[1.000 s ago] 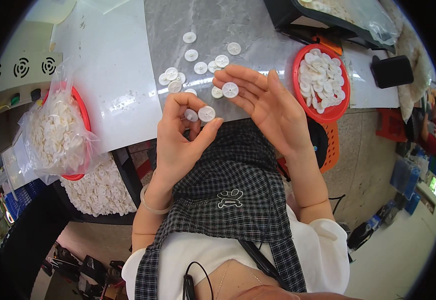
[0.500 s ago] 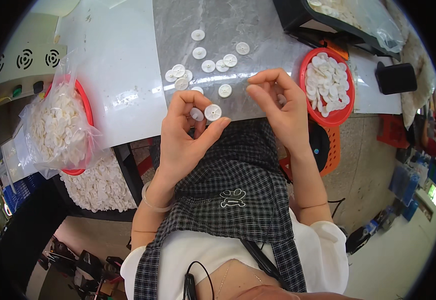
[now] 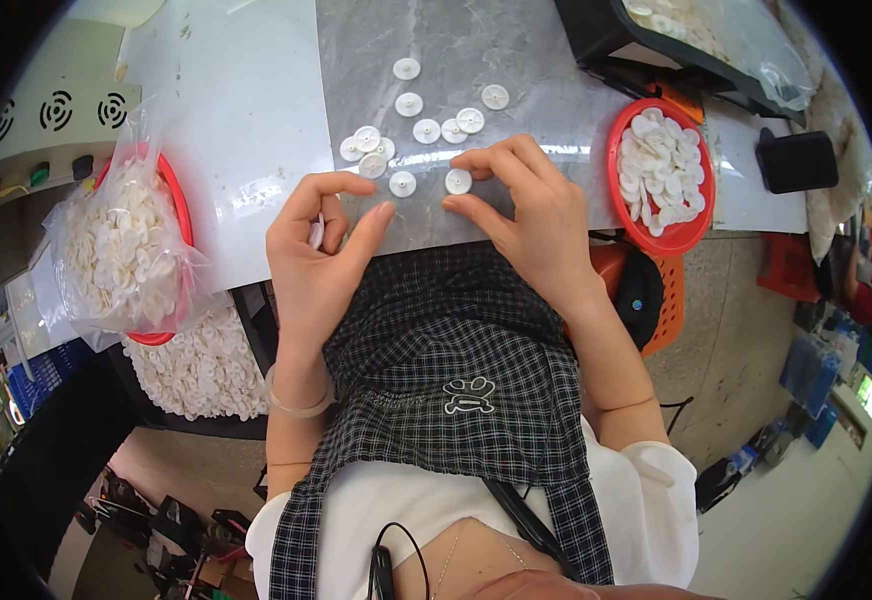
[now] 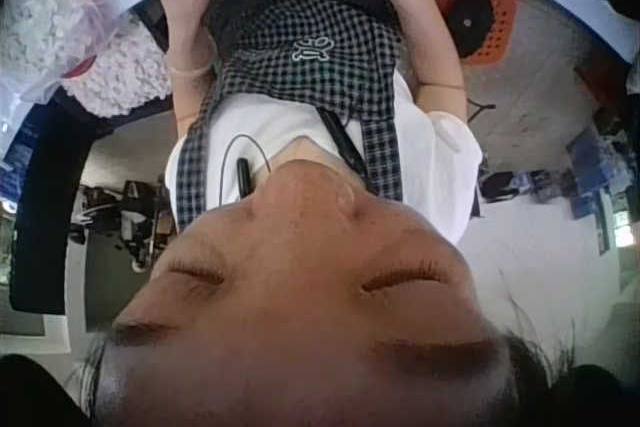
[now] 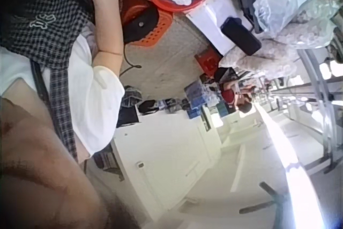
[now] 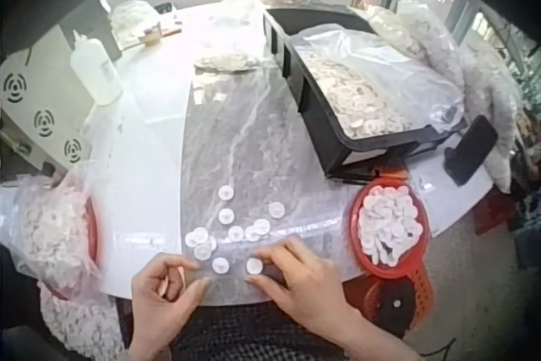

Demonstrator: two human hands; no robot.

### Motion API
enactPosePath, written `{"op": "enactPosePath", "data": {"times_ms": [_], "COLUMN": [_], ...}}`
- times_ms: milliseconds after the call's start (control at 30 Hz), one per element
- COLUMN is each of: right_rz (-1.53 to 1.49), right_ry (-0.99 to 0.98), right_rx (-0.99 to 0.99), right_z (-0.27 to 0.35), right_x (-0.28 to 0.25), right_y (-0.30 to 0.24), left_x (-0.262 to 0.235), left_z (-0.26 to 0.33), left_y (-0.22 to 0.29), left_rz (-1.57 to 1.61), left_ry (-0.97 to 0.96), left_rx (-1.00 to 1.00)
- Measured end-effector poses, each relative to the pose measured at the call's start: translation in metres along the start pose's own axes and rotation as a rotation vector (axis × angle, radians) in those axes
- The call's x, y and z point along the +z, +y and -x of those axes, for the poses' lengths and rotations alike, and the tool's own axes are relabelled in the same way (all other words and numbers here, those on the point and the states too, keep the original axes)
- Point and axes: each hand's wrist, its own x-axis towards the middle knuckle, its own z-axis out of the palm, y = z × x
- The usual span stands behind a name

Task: Sorting small white circular plastic parts from a pile into red trays and then packaging them into plastic bags.

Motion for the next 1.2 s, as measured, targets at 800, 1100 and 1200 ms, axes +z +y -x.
{"op": "enactPosePath", "data": {"times_ms": [800, 1100, 1200], "right_rz": [-1.136, 0.100, 0.160], "right_ry": [0.128, 0.182, 0.154], "right_rx": [0.265, 0.019, 0.031], "right_z": [-0.023, -0.045, -0.045], "right_x": [-0.010, -0.013, -0.014], "right_y": [0.013, 0.015, 0.017], "left_x": [0.009, 0.008, 0.008], "left_z": [-0.002, 0.001, 0.001], "left_y": [-0.011, -0.016, -0.007], "left_rz": [1.336, 1.448, 1.300], "left_ry": [-0.495, -0.548, -0.478], "left_rx": [-0.494, -0.503, -0.440]}}
